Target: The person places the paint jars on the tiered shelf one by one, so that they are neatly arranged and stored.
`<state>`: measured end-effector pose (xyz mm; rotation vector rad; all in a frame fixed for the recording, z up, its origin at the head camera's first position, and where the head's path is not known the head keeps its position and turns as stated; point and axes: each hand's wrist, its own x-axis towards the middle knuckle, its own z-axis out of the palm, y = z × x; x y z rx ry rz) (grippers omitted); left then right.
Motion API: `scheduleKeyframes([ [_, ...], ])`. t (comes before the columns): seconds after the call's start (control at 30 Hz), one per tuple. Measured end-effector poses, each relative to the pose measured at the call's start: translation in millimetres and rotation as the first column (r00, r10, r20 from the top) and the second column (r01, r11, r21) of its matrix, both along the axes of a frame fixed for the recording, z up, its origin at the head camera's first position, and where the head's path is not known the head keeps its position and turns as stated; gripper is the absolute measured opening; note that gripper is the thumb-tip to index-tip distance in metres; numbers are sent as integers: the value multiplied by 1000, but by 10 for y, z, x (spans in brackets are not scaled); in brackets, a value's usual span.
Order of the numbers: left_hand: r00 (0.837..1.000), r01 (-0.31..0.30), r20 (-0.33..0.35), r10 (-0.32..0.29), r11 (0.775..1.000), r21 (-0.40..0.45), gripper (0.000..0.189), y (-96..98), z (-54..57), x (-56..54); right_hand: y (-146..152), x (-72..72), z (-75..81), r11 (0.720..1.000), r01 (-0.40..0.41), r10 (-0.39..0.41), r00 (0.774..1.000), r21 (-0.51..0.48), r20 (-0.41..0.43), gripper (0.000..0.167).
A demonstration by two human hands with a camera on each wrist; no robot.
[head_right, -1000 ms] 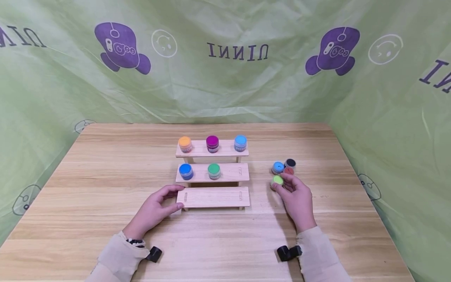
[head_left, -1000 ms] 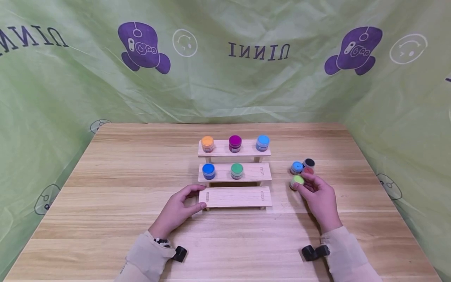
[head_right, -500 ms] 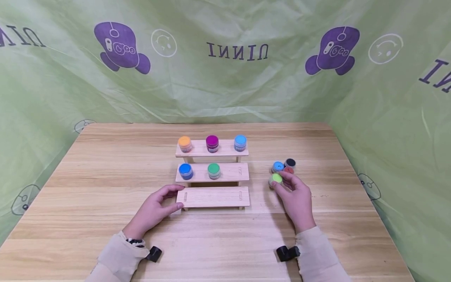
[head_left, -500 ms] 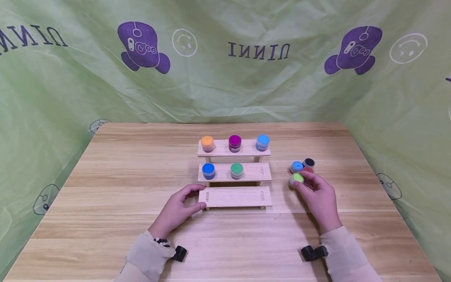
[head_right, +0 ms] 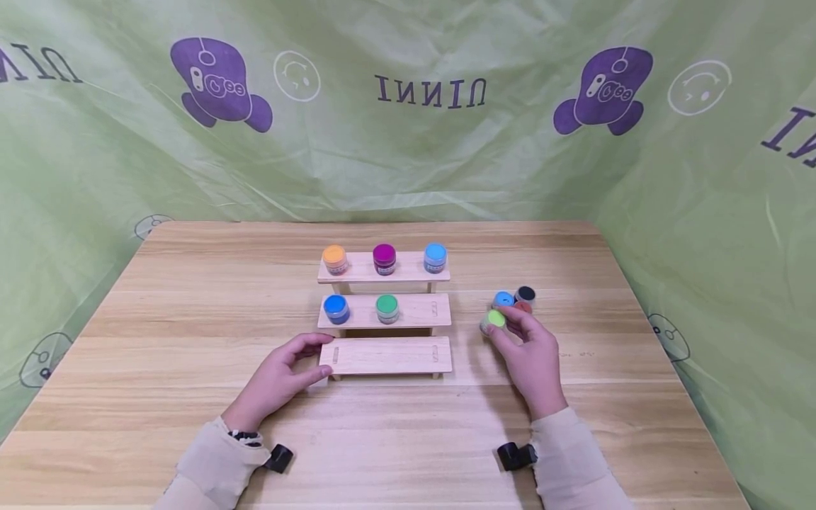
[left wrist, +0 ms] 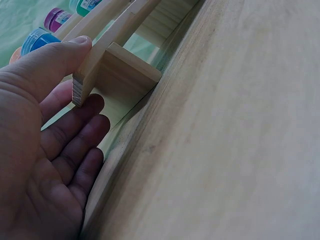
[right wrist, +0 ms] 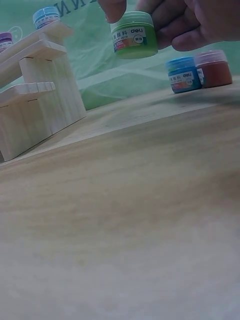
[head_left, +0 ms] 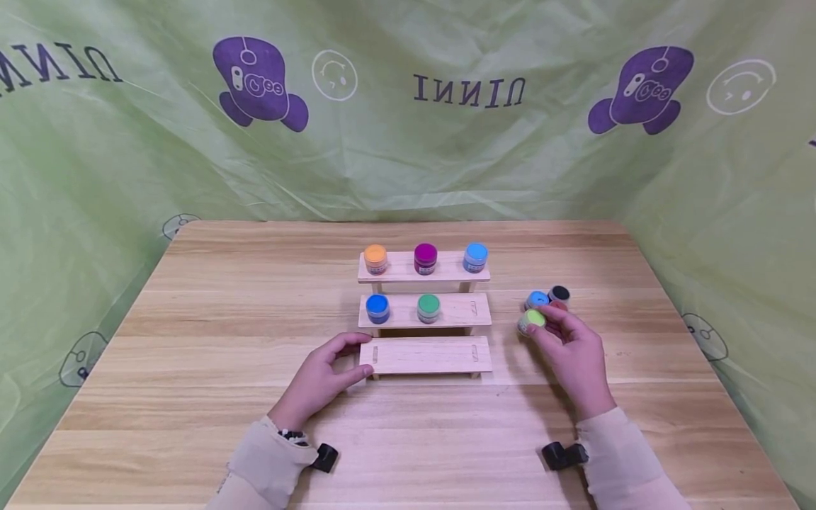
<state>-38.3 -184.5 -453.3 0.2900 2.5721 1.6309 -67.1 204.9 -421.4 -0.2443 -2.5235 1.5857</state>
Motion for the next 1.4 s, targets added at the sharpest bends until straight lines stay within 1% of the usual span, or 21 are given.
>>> scheduleKeyframes([
  [0.57,1000,1,-11,-1,1000,-4,47,-7,-18,0,-123,-21,76,998,-62,61,993,-3,-101,36],
  [0.73,1000,0,-11,0,1000,-6,47,-3,-19,-5,-161,-23,105,996,-83,81,988,-13,-132,36],
  [0.93,1000,2,-12,-2,1000,1,47,-9,-19,-1,-201,-43,132,992,-115,106,981,-47,-165,37],
  [1.17,1000,3,-14,-3,1000,4,48,-11,-12,-1,-260,-74,165,990,-139,130,970,-29,-204,36],
  [1.4,1000,12,-27,-11,1000,3,48,-11,-18,-7,-313,-94,201,983,-175,160,961,-48,-226,34],
])
